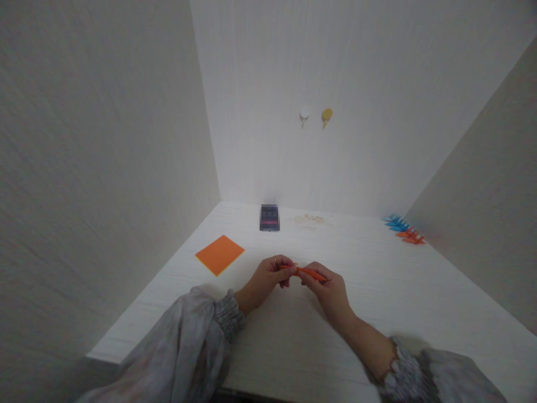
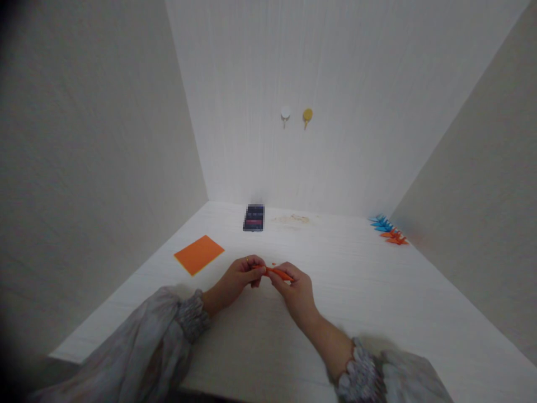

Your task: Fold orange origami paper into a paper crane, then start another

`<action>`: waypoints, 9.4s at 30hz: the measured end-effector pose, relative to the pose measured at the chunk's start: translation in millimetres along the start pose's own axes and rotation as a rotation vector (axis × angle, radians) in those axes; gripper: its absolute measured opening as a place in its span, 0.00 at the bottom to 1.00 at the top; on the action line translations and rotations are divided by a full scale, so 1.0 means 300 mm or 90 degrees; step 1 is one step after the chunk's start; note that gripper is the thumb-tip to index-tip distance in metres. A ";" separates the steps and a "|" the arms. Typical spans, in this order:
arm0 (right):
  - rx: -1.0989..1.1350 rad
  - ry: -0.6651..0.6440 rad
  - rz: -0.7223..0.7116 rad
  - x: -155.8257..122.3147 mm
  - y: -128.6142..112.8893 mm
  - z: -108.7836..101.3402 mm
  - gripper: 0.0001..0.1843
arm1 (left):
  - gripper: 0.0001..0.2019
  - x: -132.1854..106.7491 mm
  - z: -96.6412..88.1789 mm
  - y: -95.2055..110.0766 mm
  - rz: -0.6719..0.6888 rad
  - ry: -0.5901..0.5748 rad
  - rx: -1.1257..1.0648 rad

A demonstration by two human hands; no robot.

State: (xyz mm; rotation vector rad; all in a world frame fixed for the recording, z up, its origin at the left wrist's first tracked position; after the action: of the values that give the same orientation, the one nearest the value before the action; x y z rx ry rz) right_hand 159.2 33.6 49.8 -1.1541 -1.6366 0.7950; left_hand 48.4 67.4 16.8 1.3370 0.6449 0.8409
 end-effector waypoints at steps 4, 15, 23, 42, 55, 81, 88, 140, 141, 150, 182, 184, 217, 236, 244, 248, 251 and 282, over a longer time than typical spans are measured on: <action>-0.104 0.017 -0.132 -0.008 -0.067 -0.007 0.08 | 0.11 -0.004 -0.017 0.033 0.062 0.026 0.104; -0.633 -0.146 -0.500 -0.068 -0.118 0.149 0.08 | 0.09 -0.056 0.068 0.127 0.258 -0.090 0.636; -0.643 -0.267 -0.409 -0.054 -0.030 0.195 0.08 | 0.12 -0.061 0.102 0.082 0.165 -0.229 0.765; -0.434 -0.385 -0.305 -0.037 0.005 0.146 0.10 | 0.10 -0.071 0.103 0.075 0.162 -0.296 0.716; -0.330 -0.344 -0.179 0.005 0.045 0.140 0.10 | 0.08 -0.052 0.079 0.078 0.126 -0.239 0.646; -0.387 -0.345 -0.042 0.013 0.107 0.161 0.07 | 0.09 -0.024 0.034 0.021 0.047 -0.173 0.585; -0.393 -0.361 -0.045 0.009 0.100 0.171 0.06 | 0.09 -0.027 0.039 0.016 0.042 -0.184 0.596; -0.453 -0.373 0.081 0.025 0.108 0.169 0.07 | 0.11 -0.029 0.034 0.002 0.004 -0.167 0.583; -0.457 -0.372 0.087 0.026 0.107 0.168 0.07 | 0.10 -0.028 0.033 0.001 0.005 -0.166 0.585; -0.462 -0.346 0.105 0.023 0.109 0.158 0.03 | 0.07 -0.031 0.023 0.005 -0.015 -0.136 0.596; -0.451 -0.312 0.076 0.005 0.126 0.179 0.04 | 0.12 -0.018 -0.025 -0.024 -0.023 -0.042 0.513; -0.454 -0.303 0.077 0.005 0.123 0.178 0.03 | 0.12 -0.022 -0.025 -0.015 -0.022 -0.036 0.541; -0.449 -0.275 0.037 0.000 0.095 0.184 0.07 | 0.16 -0.028 -0.061 0.003 0.009 0.064 0.640; -0.294 -0.388 -0.129 -0.022 0.038 0.189 0.11 | 0.20 -0.011 -0.053 -0.015 -0.012 0.054 0.715; -0.301 -0.505 -0.240 -0.045 0.010 0.203 0.15 | 0.19 -0.018 -0.061 -0.012 -0.010 0.063 0.682; -0.294 -0.543 -0.249 -0.047 0.013 0.211 0.14 | 0.19 -0.016 -0.056 -0.010 -0.021 0.056 0.692; -0.281 -0.556 -0.256 -0.049 0.017 0.214 0.13 | 0.18 -0.015 -0.051 -0.008 -0.026 0.051 0.699; -0.315 -0.542 -0.280 -0.061 -0.038 0.199 0.11 | 0.16 -0.008 -0.062 -0.012 -0.031 0.078 0.719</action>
State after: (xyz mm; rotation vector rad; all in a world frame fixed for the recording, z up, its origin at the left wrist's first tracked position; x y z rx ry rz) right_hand 101.5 13.2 33.4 -0.7257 -2.7946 0.6333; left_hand 32.4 75.7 10.5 2.2589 1.3477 0.4946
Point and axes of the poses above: each hand's wrist, its own x-axis towards the middle knuckle, its own z-axis out of the palm, y = z × x, the point moved 9 cm from there along x, towards the middle knuckle, and after that the axes turned 7 degrees about -y, right-handed, at the moved point
